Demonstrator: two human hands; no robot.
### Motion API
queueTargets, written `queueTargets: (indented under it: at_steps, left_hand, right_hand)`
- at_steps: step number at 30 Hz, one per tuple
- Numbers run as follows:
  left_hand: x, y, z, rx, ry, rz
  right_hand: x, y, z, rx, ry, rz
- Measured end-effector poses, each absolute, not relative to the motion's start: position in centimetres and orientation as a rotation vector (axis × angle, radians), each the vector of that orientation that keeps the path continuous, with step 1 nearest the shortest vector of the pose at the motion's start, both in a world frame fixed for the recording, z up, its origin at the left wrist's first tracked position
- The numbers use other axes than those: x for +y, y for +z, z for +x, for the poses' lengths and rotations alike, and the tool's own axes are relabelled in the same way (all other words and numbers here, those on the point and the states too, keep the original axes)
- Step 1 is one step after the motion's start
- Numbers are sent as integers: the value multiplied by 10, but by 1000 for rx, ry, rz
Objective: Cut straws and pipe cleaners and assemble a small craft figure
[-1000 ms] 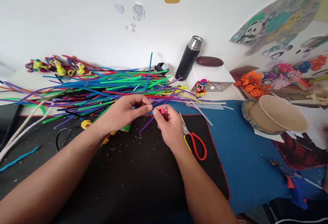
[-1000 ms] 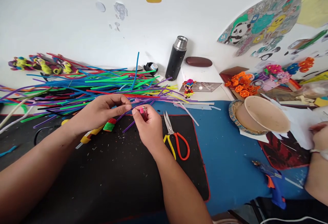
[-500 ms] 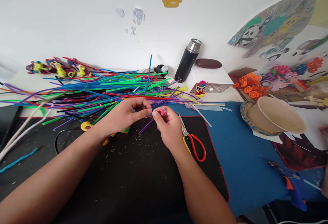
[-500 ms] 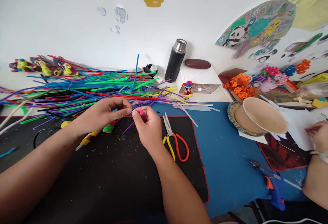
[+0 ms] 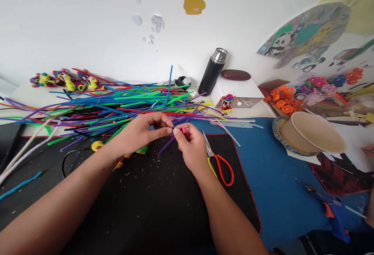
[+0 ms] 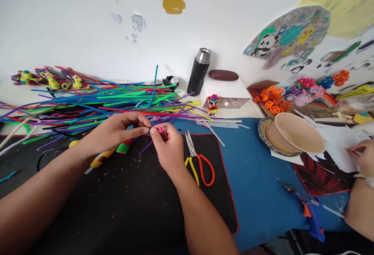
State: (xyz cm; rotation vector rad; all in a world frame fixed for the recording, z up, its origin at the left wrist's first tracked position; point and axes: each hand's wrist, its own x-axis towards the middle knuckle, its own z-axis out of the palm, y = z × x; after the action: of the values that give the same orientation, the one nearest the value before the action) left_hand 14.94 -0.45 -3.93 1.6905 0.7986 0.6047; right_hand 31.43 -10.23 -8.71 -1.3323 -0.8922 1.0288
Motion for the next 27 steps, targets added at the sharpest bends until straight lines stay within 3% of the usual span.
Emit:
queueTargets:
  at_steps: [8,16,27]
  left_hand:
    - [-5,-41,151,814,629,1646]
    - [-17,-49,174,604,826,714]
    - [-31,-57,186,564,812,482]
  right_hand:
    - [-103,-86,314,-886,1033,-1304]
    - [-105,-82,313,-897,1033,-1302]
    - [-112,-79,301,-1200,867,-1443]
